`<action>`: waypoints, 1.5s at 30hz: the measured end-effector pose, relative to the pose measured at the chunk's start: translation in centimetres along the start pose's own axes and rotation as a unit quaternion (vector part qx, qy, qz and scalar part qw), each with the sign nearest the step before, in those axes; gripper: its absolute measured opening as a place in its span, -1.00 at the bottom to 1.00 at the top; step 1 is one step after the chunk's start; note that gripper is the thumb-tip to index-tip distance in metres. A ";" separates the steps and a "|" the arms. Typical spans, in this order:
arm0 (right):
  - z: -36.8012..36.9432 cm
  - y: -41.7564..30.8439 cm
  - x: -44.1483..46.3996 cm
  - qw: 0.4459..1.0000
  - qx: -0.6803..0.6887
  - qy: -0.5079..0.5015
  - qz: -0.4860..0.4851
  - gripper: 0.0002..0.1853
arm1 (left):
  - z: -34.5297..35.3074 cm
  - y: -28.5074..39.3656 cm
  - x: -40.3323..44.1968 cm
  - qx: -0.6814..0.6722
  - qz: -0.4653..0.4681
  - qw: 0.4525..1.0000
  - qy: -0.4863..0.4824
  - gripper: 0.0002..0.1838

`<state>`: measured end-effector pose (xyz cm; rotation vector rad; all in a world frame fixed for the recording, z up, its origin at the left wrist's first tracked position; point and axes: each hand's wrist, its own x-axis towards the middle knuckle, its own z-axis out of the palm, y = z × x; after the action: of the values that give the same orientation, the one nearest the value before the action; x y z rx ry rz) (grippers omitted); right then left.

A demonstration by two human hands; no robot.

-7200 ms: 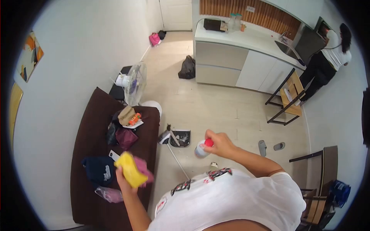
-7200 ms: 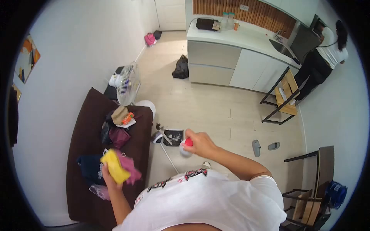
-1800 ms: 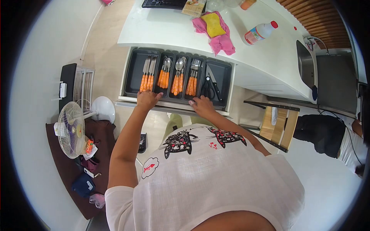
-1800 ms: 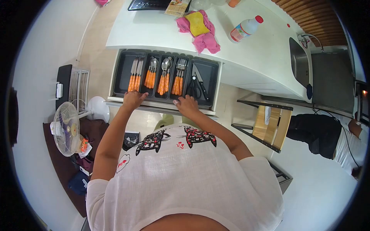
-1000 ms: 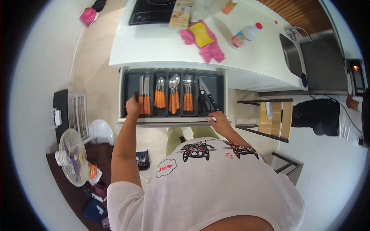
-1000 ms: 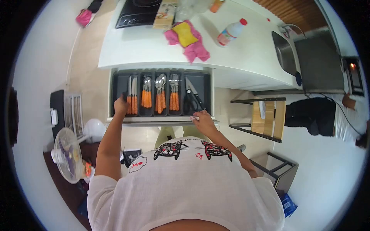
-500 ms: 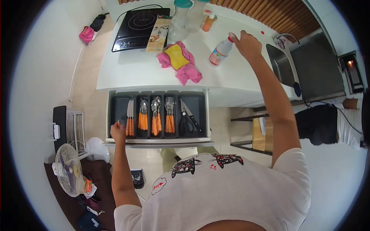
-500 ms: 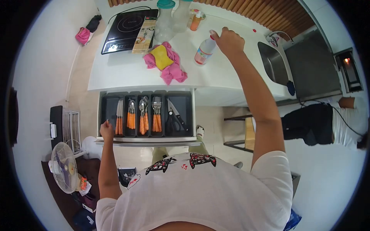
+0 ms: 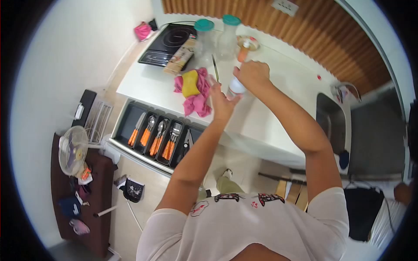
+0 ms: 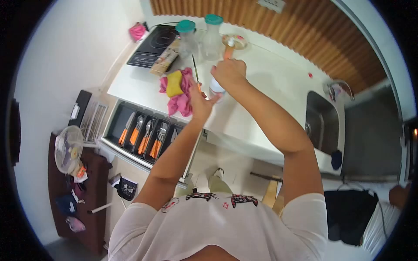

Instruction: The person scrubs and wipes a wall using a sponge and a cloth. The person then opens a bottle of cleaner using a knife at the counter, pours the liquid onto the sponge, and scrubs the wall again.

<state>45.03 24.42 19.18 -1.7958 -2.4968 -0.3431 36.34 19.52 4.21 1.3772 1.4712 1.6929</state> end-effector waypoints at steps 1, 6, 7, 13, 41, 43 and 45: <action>0.1 0.0 0.3 1.000 0.012 -0.023 0.011 -0.60 | 0.9 0.2 0.3 0.114 0.017 0.993 0.036 0.20; -0.1 0.5 0.7 0.998 0.036 -0.041 -0.003 -0.57 | 3.0 2.0 2.2 0.226 -0.042 0.973 -0.022 0.09; 0.0 0.7 0.6 0.997 0.038 -0.059 -0.013 -0.56 | 2.9 1.9 2.4 0.223 -0.046 0.973 -0.026 0.09; 2.1 4.2 1.7 0.980 0.073 -0.028 -0.184 -0.54 | 2.5 1.4 3.1 0.184 0.038 0.979 -0.083 0.00; -0.8 6.5 3.7 0.847 0.272 -0.181 -0.420 -0.72 | 1.7 0.3 4.3 0.235 0.051 0.951 -0.195 -0.20; -0.3 6.8 3.6 0.847 0.283 -0.151 -0.424 -0.74 | 1.7 0.4 4.3 0.221 0.042 0.955 -0.195 -0.20; -0.3 6.7 3.0 0.859 0.295 -0.148 -0.392 -0.74 | 1.6 0.7 4.3 0.208 0.032 0.958 -0.194 -0.20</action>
<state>50.35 29.18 20.99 -0.5920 -2.9512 0.6771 36.42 23.66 6.26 1.8670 1.6100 1.0885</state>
